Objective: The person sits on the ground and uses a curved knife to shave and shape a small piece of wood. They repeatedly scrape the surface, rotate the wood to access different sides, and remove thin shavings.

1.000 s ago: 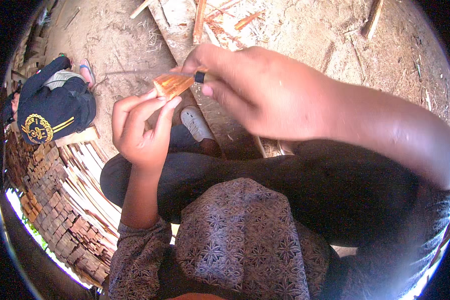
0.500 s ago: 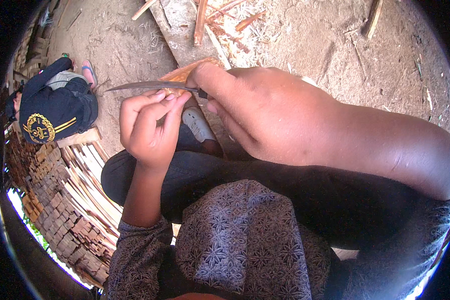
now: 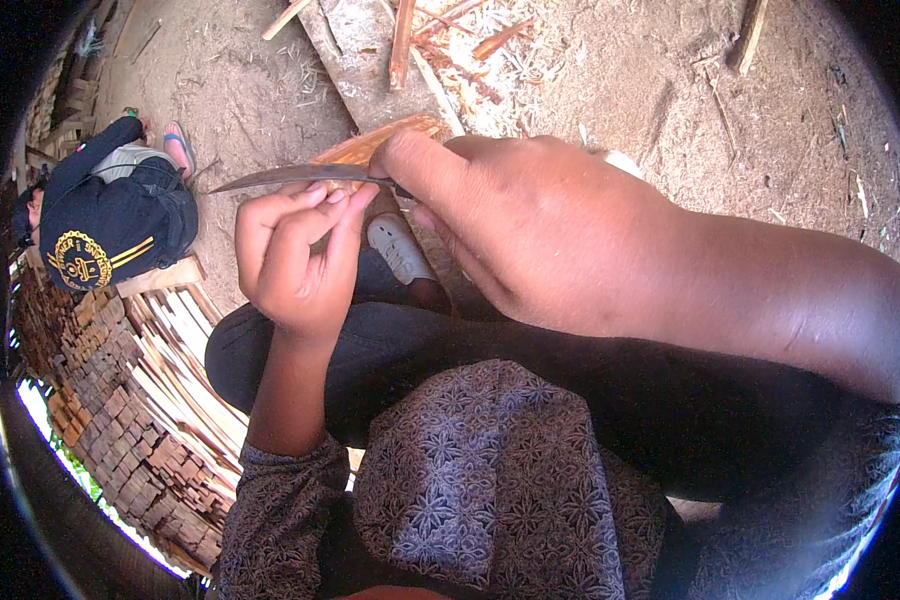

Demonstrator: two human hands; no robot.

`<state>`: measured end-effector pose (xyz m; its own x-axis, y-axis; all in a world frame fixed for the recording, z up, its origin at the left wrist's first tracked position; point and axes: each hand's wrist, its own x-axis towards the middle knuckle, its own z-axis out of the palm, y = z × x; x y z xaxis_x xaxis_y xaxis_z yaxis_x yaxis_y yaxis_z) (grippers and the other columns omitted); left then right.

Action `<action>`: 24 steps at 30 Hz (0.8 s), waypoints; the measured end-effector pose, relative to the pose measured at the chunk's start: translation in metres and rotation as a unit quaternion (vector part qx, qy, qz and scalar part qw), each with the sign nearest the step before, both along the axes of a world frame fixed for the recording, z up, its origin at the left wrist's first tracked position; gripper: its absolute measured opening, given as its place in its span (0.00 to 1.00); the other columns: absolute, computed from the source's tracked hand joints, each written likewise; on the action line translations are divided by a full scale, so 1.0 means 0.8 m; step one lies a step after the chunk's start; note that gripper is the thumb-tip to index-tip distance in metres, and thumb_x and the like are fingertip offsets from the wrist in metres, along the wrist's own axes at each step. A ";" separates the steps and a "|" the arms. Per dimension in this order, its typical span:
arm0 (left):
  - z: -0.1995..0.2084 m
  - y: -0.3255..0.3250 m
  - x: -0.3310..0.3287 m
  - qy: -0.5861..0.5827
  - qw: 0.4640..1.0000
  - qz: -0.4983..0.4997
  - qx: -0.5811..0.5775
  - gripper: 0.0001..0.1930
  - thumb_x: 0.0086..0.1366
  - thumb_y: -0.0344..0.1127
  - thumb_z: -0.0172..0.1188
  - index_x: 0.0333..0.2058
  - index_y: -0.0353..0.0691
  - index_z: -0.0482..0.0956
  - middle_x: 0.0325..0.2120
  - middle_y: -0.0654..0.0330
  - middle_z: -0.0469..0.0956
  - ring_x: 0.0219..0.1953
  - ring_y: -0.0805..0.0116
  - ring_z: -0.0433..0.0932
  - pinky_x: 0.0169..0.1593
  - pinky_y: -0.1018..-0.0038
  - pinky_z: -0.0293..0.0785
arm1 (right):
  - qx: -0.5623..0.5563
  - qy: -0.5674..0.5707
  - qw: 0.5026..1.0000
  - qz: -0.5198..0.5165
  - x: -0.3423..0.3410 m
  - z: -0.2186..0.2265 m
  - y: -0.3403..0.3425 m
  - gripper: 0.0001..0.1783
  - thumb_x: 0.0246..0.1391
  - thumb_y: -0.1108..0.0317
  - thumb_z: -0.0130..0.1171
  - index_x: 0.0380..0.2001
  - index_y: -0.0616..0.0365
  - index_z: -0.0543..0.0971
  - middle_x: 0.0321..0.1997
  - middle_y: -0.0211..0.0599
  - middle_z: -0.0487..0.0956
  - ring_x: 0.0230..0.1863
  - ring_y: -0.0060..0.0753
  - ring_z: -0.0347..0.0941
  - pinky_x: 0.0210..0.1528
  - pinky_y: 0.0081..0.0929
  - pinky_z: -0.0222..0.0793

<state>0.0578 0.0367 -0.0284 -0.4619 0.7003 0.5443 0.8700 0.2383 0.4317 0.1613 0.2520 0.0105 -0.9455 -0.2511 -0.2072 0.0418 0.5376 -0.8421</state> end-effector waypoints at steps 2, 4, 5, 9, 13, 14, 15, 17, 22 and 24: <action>0.000 0.000 0.001 -0.002 1.000 0.000 0.003 0.13 0.49 0.18 0.76 0.30 0.34 0.79 0.33 0.57 0.75 0.35 0.66 0.81 0.36 0.73 0.82 | -0.016 -0.002 1.000 0.003 0.000 -0.003 -0.002 0.19 0.63 0.77 0.49 0.56 0.61 0.65 0.36 0.56 0.79 0.34 0.58 0.81 0.35 0.48 0.73; 0.000 -0.001 0.001 0.003 1.000 0.002 0.004 0.13 0.49 0.18 0.76 0.30 0.34 0.79 0.33 0.57 0.75 0.35 0.65 0.81 0.35 0.73 0.82 | -0.027 0.003 1.000 0.005 -0.001 -0.004 -0.003 0.18 0.63 0.77 0.50 0.56 0.61 0.65 0.33 0.54 0.79 0.32 0.58 0.80 0.33 0.48 0.71; -0.001 -0.002 0.000 0.010 1.000 0.003 0.005 0.13 0.49 0.18 0.76 0.29 0.34 0.79 0.33 0.57 0.75 0.35 0.65 0.81 0.35 0.73 0.82 | -0.028 0.009 1.000 0.005 -0.003 -0.004 -0.003 0.18 0.63 0.77 0.50 0.56 0.60 0.65 0.31 0.53 0.78 0.30 0.57 0.80 0.33 0.48 0.71; -0.003 -0.003 -0.006 0.030 1.000 0.001 0.001 0.13 0.49 0.19 0.76 0.29 0.34 0.78 0.32 0.57 0.74 0.34 0.64 0.81 0.35 0.71 0.82 | -0.031 0.018 0.999 -0.016 -0.008 -0.006 0.001 0.17 0.64 0.75 0.50 0.56 0.58 0.65 0.25 0.50 0.77 0.27 0.55 0.78 0.31 0.48 0.69; -0.001 -0.005 -0.009 0.020 1.000 0.009 -0.007 0.13 0.49 0.20 0.77 0.28 0.36 0.79 0.33 0.57 0.76 0.36 0.63 0.80 0.40 0.68 0.81 | 0.006 -0.044 0.998 -0.051 -0.009 -0.026 0.006 0.12 0.67 0.69 0.49 0.51 0.58 0.67 0.25 0.52 0.77 0.29 0.52 0.79 0.33 0.47 0.72; -0.001 -0.007 -0.006 0.019 1.000 0.011 -0.011 0.13 0.49 0.20 0.77 0.29 0.36 0.79 0.33 0.57 0.75 0.36 0.63 0.80 0.40 0.68 0.81 | 0.016 -0.074 0.995 -0.065 -0.005 -0.051 0.012 0.12 0.70 0.69 0.47 0.54 0.58 0.67 0.24 0.45 0.76 0.26 0.43 0.78 0.32 0.43 0.70; 0.000 -0.008 -0.005 0.015 1.000 0.012 -0.009 0.13 0.49 0.20 0.77 0.29 0.36 0.79 0.33 0.57 0.75 0.36 0.63 0.80 0.40 0.68 0.81 | 0.031 -0.104 0.991 -0.083 -0.001 -0.071 0.019 0.12 0.72 0.66 0.44 0.54 0.58 0.67 0.23 0.43 0.76 0.26 0.39 0.77 0.33 0.40 0.70; -0.003 -0.009 -0.006 0.019 1.000 0.004 0.000 0.14 0.48 0.20 0.77 0.29 0.35 0.78 0.32 0.57 0.75 0.36 0.62 0.80 0.38 0.69 0.81 | 0.056 -0.165 0.980 -0.092 0.004 -0.085 0.034 0.13 0.73 0.66 0.43 0.56 0.57 0.67 0.22 0.40 0.73 0.26 0.35 0.75 0.34 0.37 0.69; 0.000 -0.008 -0.003 0.011 1.000 0.012 -0.004 0.14 0.48 0.20 0.77 0.29 0.36 0.79 0.33 0.57 0.75 0.36 0.62 0.80 0.39 0.68 0.81 | -0.039 -0.055 0.995 -0.078 -0.004 -0.043 0.022 0.13 0.72 0.68 0.43 0.56 0.57 0.67 0.21 0.38 0.72 0.26 0.30 0.74 0.34 0.36 0.68; 0.000 -0.005 -0.005 0.018 1.000 0.001 0.004 0.15 0.47 0.19 0.77 0.30 0.35 0.78 0.33 0.57 0.75 0.36 0.62 0.80 0.37 0.69 0.80 | -0.081 -0.004 0.994 -0.072 -0.008 -0.020 0.012 0.13 0.71 0.70 0.44 0.56 0.57 0.68 0.20 0.38 0.73 0.25 0.31 0.76 0.31 0.36 0.68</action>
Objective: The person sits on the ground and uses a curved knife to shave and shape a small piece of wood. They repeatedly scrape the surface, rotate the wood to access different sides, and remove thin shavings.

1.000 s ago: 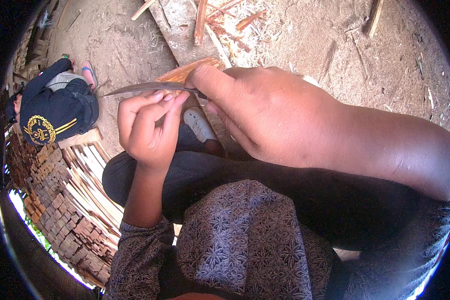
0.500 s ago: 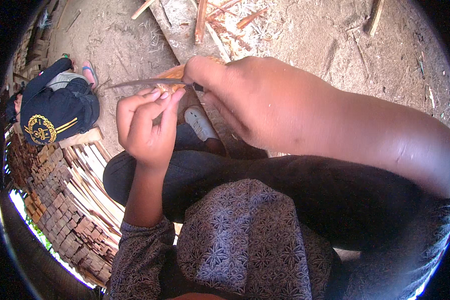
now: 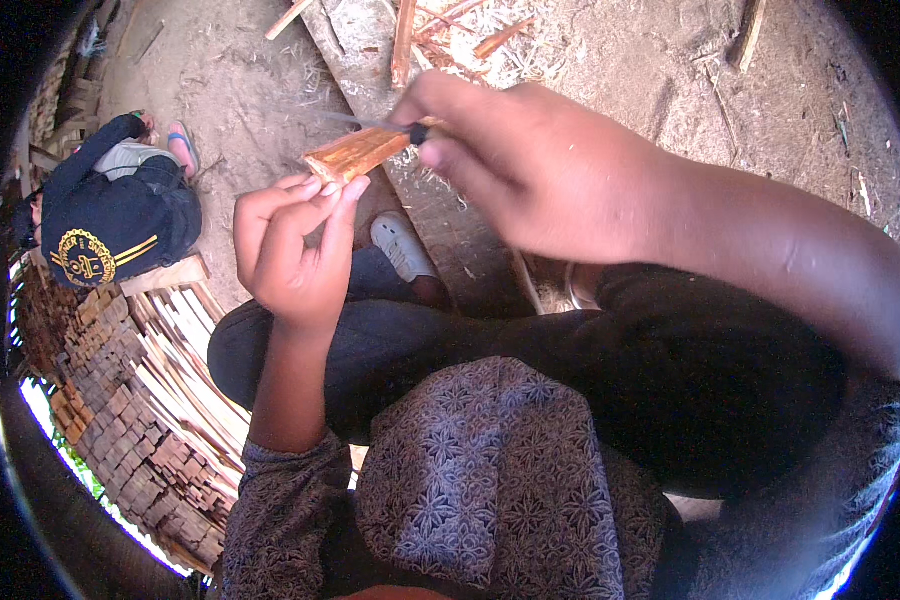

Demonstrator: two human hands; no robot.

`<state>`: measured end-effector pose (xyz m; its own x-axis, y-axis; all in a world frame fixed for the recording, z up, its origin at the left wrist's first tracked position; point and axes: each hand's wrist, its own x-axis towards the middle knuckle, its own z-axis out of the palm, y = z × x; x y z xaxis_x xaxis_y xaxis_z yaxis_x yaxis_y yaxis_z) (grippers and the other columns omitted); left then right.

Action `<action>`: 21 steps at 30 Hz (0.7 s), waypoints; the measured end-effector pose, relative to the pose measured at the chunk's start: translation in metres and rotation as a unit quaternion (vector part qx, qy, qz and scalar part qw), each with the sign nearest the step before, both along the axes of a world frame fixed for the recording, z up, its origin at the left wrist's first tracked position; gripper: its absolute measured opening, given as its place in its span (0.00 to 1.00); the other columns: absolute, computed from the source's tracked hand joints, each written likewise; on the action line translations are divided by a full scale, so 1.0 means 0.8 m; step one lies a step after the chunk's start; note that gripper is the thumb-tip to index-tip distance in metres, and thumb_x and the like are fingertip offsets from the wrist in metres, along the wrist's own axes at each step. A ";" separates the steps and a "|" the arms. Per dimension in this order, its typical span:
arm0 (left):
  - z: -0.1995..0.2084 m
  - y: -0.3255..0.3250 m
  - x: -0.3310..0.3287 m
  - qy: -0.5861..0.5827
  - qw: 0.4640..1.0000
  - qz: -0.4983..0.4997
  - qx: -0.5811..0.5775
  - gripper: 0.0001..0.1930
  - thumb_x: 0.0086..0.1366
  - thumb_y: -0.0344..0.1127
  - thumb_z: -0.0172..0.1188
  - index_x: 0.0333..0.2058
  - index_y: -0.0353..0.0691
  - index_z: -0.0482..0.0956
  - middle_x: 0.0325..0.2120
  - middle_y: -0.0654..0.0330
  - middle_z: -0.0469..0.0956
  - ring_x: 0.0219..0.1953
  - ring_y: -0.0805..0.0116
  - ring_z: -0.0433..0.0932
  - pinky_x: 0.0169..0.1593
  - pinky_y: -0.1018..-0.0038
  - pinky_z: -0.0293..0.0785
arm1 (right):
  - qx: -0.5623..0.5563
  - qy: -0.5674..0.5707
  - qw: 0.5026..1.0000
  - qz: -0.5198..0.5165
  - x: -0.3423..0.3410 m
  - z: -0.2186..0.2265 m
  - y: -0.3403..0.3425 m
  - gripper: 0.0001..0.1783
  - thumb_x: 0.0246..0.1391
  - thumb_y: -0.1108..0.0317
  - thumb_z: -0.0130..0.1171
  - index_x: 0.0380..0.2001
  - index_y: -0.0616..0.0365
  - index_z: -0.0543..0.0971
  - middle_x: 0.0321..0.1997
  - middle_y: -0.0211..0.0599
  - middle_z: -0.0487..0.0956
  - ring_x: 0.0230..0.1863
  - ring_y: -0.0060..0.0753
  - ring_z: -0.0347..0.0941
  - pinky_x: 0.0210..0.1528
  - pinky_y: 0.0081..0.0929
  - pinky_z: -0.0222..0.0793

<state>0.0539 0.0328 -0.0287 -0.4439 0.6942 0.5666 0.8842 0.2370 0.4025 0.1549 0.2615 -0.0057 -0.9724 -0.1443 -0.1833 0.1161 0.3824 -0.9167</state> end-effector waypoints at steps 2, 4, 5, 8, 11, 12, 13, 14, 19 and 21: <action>0.000 0.000 0.000 0.004 1.000 0.003 -0.003 0.15 0.47 0.19 0.77 0.30 0.35 0.78 0.33 0.57 0.75 0.36 0.62 0.80 0.37 0.69 0.80 | -0.010 0.040 0.999 0.014 -0.002 0.011 -0.006 0.13 0.70 0.71 0.46 0.55 0.58 0.69 0.19 0.41 0.73 0.23 0.37 0.78 0.29 0.38 0.67; 0.001 0.001 -0.001 0.006 1.000 0.002 -0.005 0.15 0.48 0.19 0.77 0.30 0.35 0.78 0.33 0.57 0.75 0.36 0.62 0.81 0.37 0.69 0.80 | -0.012 0.074 0.997 0.018 -0.002 0.011 -0.008 0.14 0.68 0.73 0.48 0.55 0.58 0.69 0.18 0.44 0.73 0.24 0.44 0.79 0.27 0.41 0.68; 0.000 0.001 0.000 0.006 1.000 0.002 -0.007 0.15 0.48 0.19 0.77 0.30 0.35 0.78 0.33 0.57 0.74 0.35 0.62 0.81 0.36 0.70 0.80 | -0.015 0.071 0.997 0.020 -0.001 0.014 -0.010 0.14 0.67 0.73 0.49 0.54 0.59 0.69 0.18 0.45 0.73 0.24 0.46 0.79 0.28 0.42 0.68; 0.001 0.001 0.002 -0.001 1.000 0.000 -0.011 0.14 0.48 0.18 0.76 0.29 0.35 0.78 0.33 0.57 0.74 0.35 0.62 0.81 0.36 0.70 0.80 | 0.006 0.071 0.997 0.032 -0.002 0.012 -0.012 0.14 0.65 0.74 0.50 0.53 0.59 0.69 0.19 0.47 0.74 0.26 0.50 0.80 0.28 0.44 0.69; -0.002 0.000 0.002 -0.007 1.000 -0.004 -0.005 0.14 0.48 0.18 0.76 0.29 0.35 0.78 0.33 0.57 0.74 0.35 0.63 0.81 0.36 0.71 0.81 | 0.033 0.067 0.996 0.038 0.000 0.012 -0.011 0.14 0.65 0.74 0.50 0.53 0.59 0.69 0.20 0.49 0.75 0.26 0.51 0.80 0.29 0.46 0.69; -0.004 -0.001 0.002 -0.009 1.000 -0.005 -0.002 0.14 0.48 0.18 0.76 0.29 0.35 0.78 0.33 0.57 0.74 0.35 0.63 0.81 0.36 0.70 0.81 | 0.040 0.064 0.996 0.039 0.000 0.012 -0.010 0.14 0.65 0.74 0.51 0.53 0.59 0.69 0.21 0.49 0.76 0.26 0.51 0.80 0.29 0.46 0.69; -0.004 -0.001 0.001 -0.006 1.000 -0.005 -0.002 0.14 0.48 0.18 0.76 0.29 0.35 0.78 0.33 0.57 0.74 0.35 0.63 0.81 0.36 0.70 0.81 | 0.048 0.053 0.997 0.041 -0.001 0.011 -0.010 0.15 0.65 0.74 0.50 0.53 0.59 0.69 0.21 0.50 0.76 0.26 0.52 0.80 0.29 0.47 0.69; -0.003 -0.001 0.001 -0.004 1.000 -0.006 -0.002 0.14 0.48 0.18 0.76 0.29 0.35 0.78 0.33 0.57 0.74 0.35 0.63 0.81 0.36 0.70 0.81 | 0.057 0.041 0.997 0.043 -0.001 0.011 -0.011 0.15 0.65 0.74 0.50 0.53 0.59 0.69 0.21 0.50 0.76 0.25 0.52 0.80 0.29 0.47 0.69; 0.000 -0.004 0.002 -0.002 1.000 -0.004 -0.002 0.14 0.48 0.19 0.77 0.28 0.35 0.77 0.32 0.57 0.74 0.35 0.63 0.81 0.36 0.70 0.81 | 0.101 0.037 0.992 0.063 -0.002 0.003 -0.011 0.16 0.65 0.74 0.50 0.55 0.59 0.67 0.19 0.50 0.76 0.25 0.53 0.79 0.29 0.47 0.70; 0.000 -0.005 0.002 0.005 1.000 -0.002 -0.005 0.14 0.48 0.19 0.77 0.28 0.35 0.77 0.31 0.57 0.74 0.35 0.63 0.80 0.36 0.70 0.81 | 0.130 0.005 0.988 0.080 -0.006 0.001 -0.008 0.16 0.65 0.74 0.50 0.54 0.59 0.67 0.19 0.51 0.76 0.25 0.53 0.80 0.28 0.47 0.70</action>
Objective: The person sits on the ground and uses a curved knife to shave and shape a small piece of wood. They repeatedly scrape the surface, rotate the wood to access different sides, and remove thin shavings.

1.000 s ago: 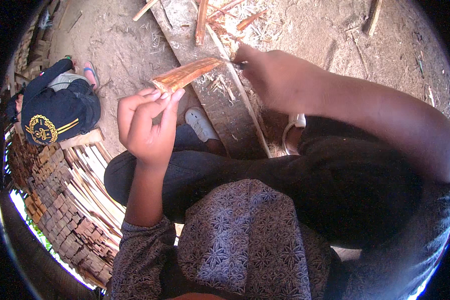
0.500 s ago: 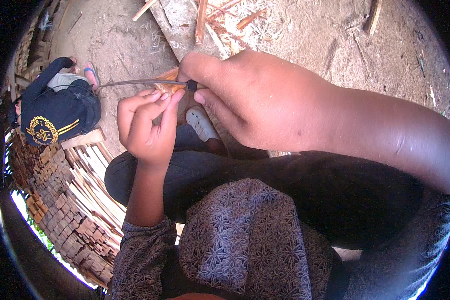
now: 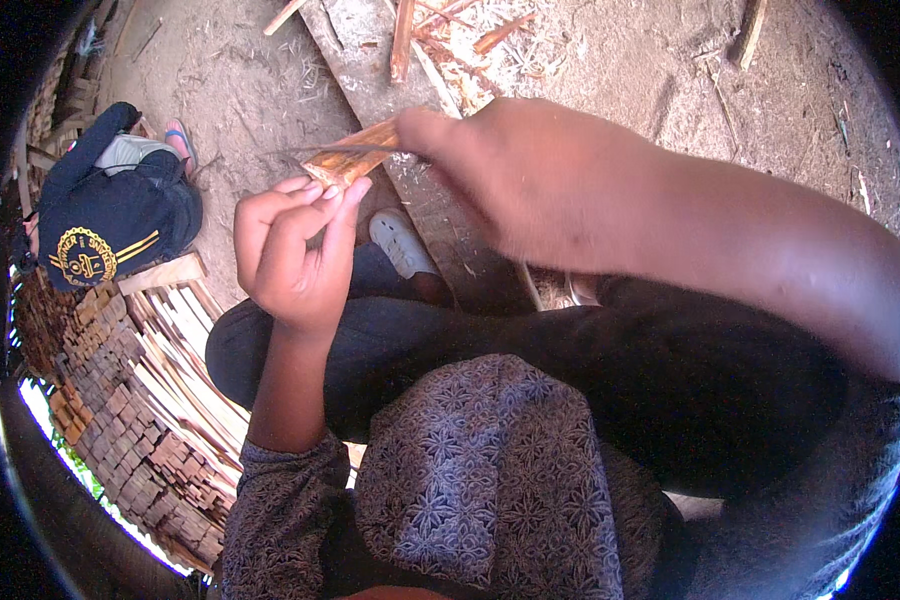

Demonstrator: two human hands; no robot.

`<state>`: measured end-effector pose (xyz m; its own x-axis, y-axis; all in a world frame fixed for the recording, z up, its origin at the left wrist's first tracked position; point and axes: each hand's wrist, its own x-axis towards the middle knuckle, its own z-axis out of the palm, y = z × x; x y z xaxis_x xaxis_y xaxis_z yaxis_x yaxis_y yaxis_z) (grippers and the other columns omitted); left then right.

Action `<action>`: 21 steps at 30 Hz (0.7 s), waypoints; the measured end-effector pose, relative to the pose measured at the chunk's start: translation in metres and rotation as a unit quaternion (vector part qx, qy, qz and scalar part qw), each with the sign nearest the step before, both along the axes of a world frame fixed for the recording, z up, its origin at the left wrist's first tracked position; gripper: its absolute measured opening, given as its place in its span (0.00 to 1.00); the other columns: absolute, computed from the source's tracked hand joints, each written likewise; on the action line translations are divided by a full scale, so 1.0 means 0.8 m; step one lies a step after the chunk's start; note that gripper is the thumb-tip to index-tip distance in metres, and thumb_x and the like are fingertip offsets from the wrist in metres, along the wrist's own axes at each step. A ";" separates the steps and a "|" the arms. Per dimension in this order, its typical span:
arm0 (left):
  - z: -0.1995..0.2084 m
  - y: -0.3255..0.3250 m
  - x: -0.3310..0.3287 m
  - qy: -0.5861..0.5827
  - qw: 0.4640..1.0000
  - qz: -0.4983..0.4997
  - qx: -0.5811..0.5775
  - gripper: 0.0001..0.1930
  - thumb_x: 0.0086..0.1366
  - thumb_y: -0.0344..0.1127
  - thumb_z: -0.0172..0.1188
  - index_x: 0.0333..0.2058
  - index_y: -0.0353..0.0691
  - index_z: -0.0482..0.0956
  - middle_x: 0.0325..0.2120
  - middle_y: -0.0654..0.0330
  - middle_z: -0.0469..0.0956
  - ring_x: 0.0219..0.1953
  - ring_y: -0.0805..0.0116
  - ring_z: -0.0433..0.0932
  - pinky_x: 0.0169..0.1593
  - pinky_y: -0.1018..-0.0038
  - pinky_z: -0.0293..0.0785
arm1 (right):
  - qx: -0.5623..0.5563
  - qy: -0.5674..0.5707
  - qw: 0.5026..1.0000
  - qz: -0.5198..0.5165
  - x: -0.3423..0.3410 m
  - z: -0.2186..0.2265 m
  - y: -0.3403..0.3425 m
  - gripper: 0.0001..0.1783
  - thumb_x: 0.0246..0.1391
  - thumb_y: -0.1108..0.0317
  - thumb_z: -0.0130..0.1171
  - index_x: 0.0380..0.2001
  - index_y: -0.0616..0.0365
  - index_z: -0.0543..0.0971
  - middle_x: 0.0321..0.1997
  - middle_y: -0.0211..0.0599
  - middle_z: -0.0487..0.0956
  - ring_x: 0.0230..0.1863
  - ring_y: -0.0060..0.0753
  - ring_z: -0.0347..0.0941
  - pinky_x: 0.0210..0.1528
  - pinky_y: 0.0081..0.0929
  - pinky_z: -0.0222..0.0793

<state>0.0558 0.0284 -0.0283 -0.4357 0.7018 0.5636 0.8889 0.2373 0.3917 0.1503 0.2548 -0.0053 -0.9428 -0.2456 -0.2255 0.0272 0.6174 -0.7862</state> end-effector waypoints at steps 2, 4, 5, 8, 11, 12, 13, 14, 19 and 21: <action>0.000 -0.003 0.002 -0.010 1.000 0.004 -0.003 0.14 0.48 0.19 0.77 0.29 0.36 0.78 0.32 0.57 0.75 0.35 0.63 0.80 0.38 0.69 0.81 | 0.017 -0.027 0.999 0.003 0.001 -0.030 0.009 0.16 0.64 0.74 0.51 0.54 0.58 0.66 0.19 0.51 0.76 0.25 0.54 0.79 0.28 0.47 0.71; 0.000 -0.007 0.001 -0.008 1.000 0.010 -0.009 0.14 0.48 0.19 0.77 0.29 0.36 0.79 0.33 0.57 0.75 0.36 0.63 0.80 0.39 0.69 0.81 | 0.043 -0.067 0.997 -0.002 0.002 -0.065 0.019 0.15 0.65 0.73 0.51 0.53 0.57 0.66 0.20 0.53 0.77 0.26 0.55 0.79 0.29 0.48 0.71; 0.000 -0.005 -0.004 -0.008 1.000 0.006 -0.001 0.14 0.48 0.19 0.77 0.29 0.36 0.79 0.33 0.57 0.75 0.36 0.63 0.80 0.40 0.69 0.81 | 0.072 -0.100 0.992 -0.017 0.005 -0.074 0.028 0.14 0.65 0.72 0.51 0.53 0.57 0.66 0.21 0.54 0.77 0.28 0.57 0.79 0.30 0.49 0.72; 0.002 -0.008 0.000 -0.005 1.000 0.014 -0.018 0.14 0.47 0.20 0.77 0.28 0.36 0.79 0.33 0.57 0.75 0.36 0.63 0.80 0.40 0.69 0.81 | 0.180 -0.152 0.970 0.055 0.005 -0.137 0.046 0.14 0.67 0.69 0.50 0.53 0.57 0.66 0.24 0.54 0.78 0.32 0.59 0.79 0.35 0.51 0.72; -0.002 -0.010 0.001 -0.013 1.000 0.016 -0.010 0.14 0.47 0.20 0.78 0.29 0.36 0.79 0.33 0.57 0.75 0.36 0.63 0.80 0.41 0.69 0.81 | 0.088 -0.119 0.989 -0.003 0.007 -0.123 0.053 0.13 0.69 0.66 0.49 0.52 0.57 0.68 0.27 0.52 0.80 0.34 0.60 0.79 0.38 0.53 0.70; -0.003 -0.012 0.001 -0.016 1.000 0.021 -0.008 0.14 0.47 0.20 0.78 0.29 0.36 0.79 0.33 0.57 0.75 0.37 0.63 0.80 0.41 0.69 0.81 | 0.056 -0.049 0.997 -0.024 0.004 -0.106 0.047 0.12 0.69 0.66 0.49 0.52 0.57 0.69 0.25 0.47 0.79 0.31 0.53 0.79 0.36 0.47 0.69; -0.003 -0.011 0.000 -0.010 1.000 0.017 -0.006 0.14 0.47 0.20 0.78 0.29 0.36 0.79 0.33 0.57 0.75 0.36 0.63 0.80 0.39 0.70 0.81 | 0.015 -0.057 0.997 -0.056 0.002 -0.081 0.045 0.12 0.69 0.67 0.49 0.52 0.57 0.69 0.24 0.46 0.77 0.29 0.49 0.79 0.35 0.44 0.69; -0.002 -0.011 -0.002 -0.001 1.000 0.016 -0.007 0.14 0.48 0.19 0.77 0.29 0.36 0.79 0.33 0.57 0.75 0.36 0.63 0.80 0.38 0.70 0.81 | -0.029 -0.062 0.994 -0.086 -0.003 -0.058 0.038 0.12 0.69 0.68 0.49 0.53 0.57 0.70 0.22 0.45 0.76 0.28 0.45 0.78 0.34 0.40 0.68; -0.005 -0.011 -0.002 -0.014 1.000 0.011 0.002 0.14 0.48 0.19 0.77 0.30 0.35 0.79 0.33 0.57 0.75 0.35 0.63 0.80 0.36 0.71 0.81 | -0.138 0.071 0.988 -0.005 -0.009 -0.002 0.003 0.14 0.66 0.68 0.52 0.52 0.58 0.69 0.23 0.50 0.77 0.28 0.52 0.79 0.33 0.47 0.74; -0.003 -0.009 0.000 -0.010 1.000 0.007 0.004 0.14 0.47 0.19 0.77 0.30 0.35 0.79 0.33 0.57 0.75 0.35 0.63 0.80 0.36 0.71 0.81 | -0.125 0.058 0.990 -0.008 -0.009 -0.006 -0.008 0.14 0.65 0.68 0.52 0.52 0.57 0.69 0.21 0.51 0.76 0.27 0.55 0.79 0.33 0.49 0.73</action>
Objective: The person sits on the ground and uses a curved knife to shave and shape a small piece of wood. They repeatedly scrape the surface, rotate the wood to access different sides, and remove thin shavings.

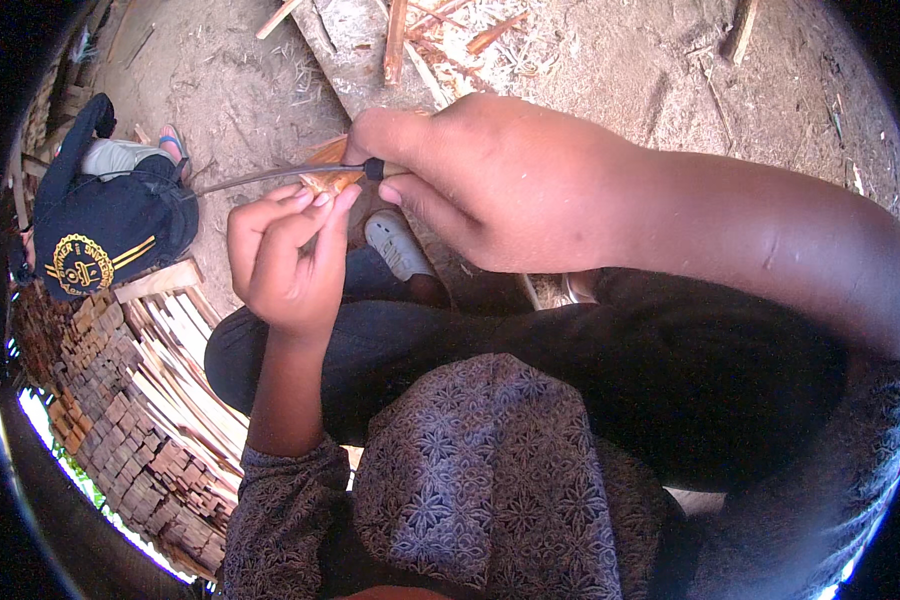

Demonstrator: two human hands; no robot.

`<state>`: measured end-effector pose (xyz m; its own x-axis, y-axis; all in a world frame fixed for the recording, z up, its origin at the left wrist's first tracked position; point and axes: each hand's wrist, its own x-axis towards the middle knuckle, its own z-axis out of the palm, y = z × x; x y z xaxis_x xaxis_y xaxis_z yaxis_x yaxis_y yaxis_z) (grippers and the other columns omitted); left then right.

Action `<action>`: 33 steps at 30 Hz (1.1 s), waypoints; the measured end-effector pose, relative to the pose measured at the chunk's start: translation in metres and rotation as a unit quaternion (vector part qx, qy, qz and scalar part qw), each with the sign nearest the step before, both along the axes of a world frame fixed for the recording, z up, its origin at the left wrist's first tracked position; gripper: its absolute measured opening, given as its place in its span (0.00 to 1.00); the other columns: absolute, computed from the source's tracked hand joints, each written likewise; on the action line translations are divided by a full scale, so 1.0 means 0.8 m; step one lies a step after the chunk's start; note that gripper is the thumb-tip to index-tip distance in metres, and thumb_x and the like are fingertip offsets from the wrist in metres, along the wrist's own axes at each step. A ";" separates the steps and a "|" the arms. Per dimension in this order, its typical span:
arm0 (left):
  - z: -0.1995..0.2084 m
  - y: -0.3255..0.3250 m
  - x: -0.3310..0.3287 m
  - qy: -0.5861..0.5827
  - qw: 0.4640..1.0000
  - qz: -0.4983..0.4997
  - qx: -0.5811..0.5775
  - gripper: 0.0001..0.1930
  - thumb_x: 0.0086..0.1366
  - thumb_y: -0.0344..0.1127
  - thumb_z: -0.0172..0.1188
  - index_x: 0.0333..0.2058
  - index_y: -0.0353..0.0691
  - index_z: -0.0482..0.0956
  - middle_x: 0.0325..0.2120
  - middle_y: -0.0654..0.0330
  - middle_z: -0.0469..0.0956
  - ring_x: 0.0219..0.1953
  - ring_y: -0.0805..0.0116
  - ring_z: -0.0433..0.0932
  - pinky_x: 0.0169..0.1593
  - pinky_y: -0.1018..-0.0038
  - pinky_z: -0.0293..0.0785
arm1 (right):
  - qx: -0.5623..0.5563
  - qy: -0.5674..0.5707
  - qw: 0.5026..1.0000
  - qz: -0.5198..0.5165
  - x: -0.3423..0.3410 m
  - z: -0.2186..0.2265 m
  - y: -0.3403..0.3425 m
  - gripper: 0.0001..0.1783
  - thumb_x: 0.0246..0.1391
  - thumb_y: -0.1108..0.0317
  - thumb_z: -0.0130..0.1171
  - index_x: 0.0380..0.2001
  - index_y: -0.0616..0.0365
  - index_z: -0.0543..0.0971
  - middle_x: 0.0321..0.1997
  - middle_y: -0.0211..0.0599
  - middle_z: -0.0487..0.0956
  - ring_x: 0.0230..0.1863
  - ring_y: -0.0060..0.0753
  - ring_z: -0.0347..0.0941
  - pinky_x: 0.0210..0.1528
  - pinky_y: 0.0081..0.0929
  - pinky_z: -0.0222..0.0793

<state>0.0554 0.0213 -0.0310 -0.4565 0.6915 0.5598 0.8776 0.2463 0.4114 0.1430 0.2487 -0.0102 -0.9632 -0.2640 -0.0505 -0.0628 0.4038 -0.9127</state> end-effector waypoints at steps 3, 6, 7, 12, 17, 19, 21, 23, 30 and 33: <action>-0.002 0.000 0.003 -0.013 1.000 -0.004 0.006 0.14 0.48 0.19 0.77 0.30 0.35 0.79 0.33 0.57 0.75 0.35 0.63 0.80 0.36 0.71 0.81 | 0.043 -0.024 0.999 -0.010 0.003 -0.014 -0.006 0.15 0.65 0.68 0.52 0.53 0.56 0.68 0.21 0.52 0.77 0.29 0.58 0.78 0.34 0.51 0.73; -0.005 -0.002 0.008 -0.024 1.000 -0.017 0.010 0.13 0.49 0.17 0.76 0.31 0.34 0.80 0.33 0.57 0.75 0.36 0.63 0.80 0.37 0.72 0.81 | 0.098 -0.063 0.993 -0.013 0.004 -0.047 -0.001 0.16 0.64 0.68 0.52 0.53 0.56 0.68 0.23 0.54 0.78 0.31 0.60 0.79 0.35 0.52 0.74; -0.004 -0.001 0.010 -0.032 0.999 -0.024 0.015 0.13 0.49 0.16 0.75 0.31 0.33 0.80 0.34 0.57 0.75 0.36 0.63 0.80 0.37 0.71 0.82 | 0.117 -0.078 0.990 -0.013 0.002 -0.060 0.002 0.16 0.64 0.68 0.52 0.53 0.56 0.69 0.24 0.55 0.79 0.31 0.60 0.79 0.35 0.53 0.74; -0.006 0.002 0.017 -0.066 0.996 -0.038 0.036 0.14 0.48 0.12 0.73 0.34 0.29 0.81 0.35 0.55 0.74 0.37 0.63 0.80 0.39 0.70 0.83 | 0.193 -0.069 0.979 0.008 -0.020 -0.110 0.009 0.16 0.64 0.70 0.53 0.54 0.54 0.69 0.27 0.54 0.80 0.31 0.59 0.80 0.34 0.50 0.73; -0.009 -0.002 0.013 -0.065 0.997 -0.033 0.037 0.14 0.49 0.13 0.73 0.32 0.30 0.80 0.36 0.56 0.73 0.36 0.64 0.79 0.39 0.71 0.82 | 0.245 -0.093 0.964 0.040 -0.044 -0.157 0.017 0.14 0.65 0.65 0.52 0.51 0.57 0.69 0.26 0.57 0.80 0.30 0.61 0.80 0.33 0.54 0.72; -0.011 -0.009 0.010 -0.064 0.997 -0.022 0.030 0.13 0.49 0.15 0.74 0.32 0.31 0.80 0.36 0.57 0.73 0.37 0.64 0.79 0.40 0.71 0.81 | 0.269 -0.106 0.955 0.068 -0.057 -0.159 0.018 0.14 0.65 0.65 0.52 0.50 0.58 0.68 0.26 0.57 0.79 0.30 0.61 0.79 0.33 0.55 0.72; -0.008 -0.019 0.005 -0.047 0.999 -0.010 0.005 0.13 0.49 0.18 0.76 0.30 0.34 0.79 0.37 0.57 0.73 0.38 0.65 0.79 0.41 0.72 0.81 | 0.277 -0.085 0.953 0.088 -0.068 -0.177 0.022 0.13 0.65 0.65 0.52 0.49 0.58 0.68 0.26 0.56 0.79 0.30 0.61 0.80 0.33 0.54 0.72; -0.002 -0.021 0.005 -0.051 0.999 0.006 -0.004 0.13 0.50 0.18 0.75 0.30 0.34 0.79 0.37 0.57 0.73 0.38 0.66 0.79 0.41 0.73 0.81 | 0.299 -0.066 0.946 0.109 -0.070 -0.182 0.025 0.13 0.65 0.66 0.52 0.48 0.58 0.66 0.25 0.53 0.79 0.30 0.59 0.80 0.32 0.53 0.71; -0.003 -0.019 0.006 -0.120 0.992 -0.028 0.022 0.12 0.53 0.17 0.72 0.32 0.33 0.78 0.49 0.47 0.77 0.39 0.66 0.82 0.40 0.73 0.82 | 0.357 -0.143 0.914 0.129 -0.089 -0.182 0.031 0.16 0.66 0.64 0.51 0.54 0.57 0.68 0.33 0.52 0.81 0.38 0.52 0.81 0.38 0.49 0.74; -0.001 -0.027 0.005 -0.117 0.992 -0.054 -0.010 0.13 0.53 0.18 0.73 0.34 0.33 0.77 0.50 0.42 0.77 0.41 0.62 0.83 0.41 0.72 0.82 | 0.282 -0.184 0.937 0.092 -0.095 -0.181 0.054 0.19 0.68 0.59 0.49 0.57 0.54 0.72 0.46 0.47 0.81 0.47 0.42 0.80 0.50 0.43 0.75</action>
<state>0.0590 -0.0003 -0.0321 -0.4940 0.7541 0.4327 0.7808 0.1658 0.6024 0.0672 0.2915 -0.1552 -0.7945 -0.2545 -0.5513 0.0982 0.8421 -0.5303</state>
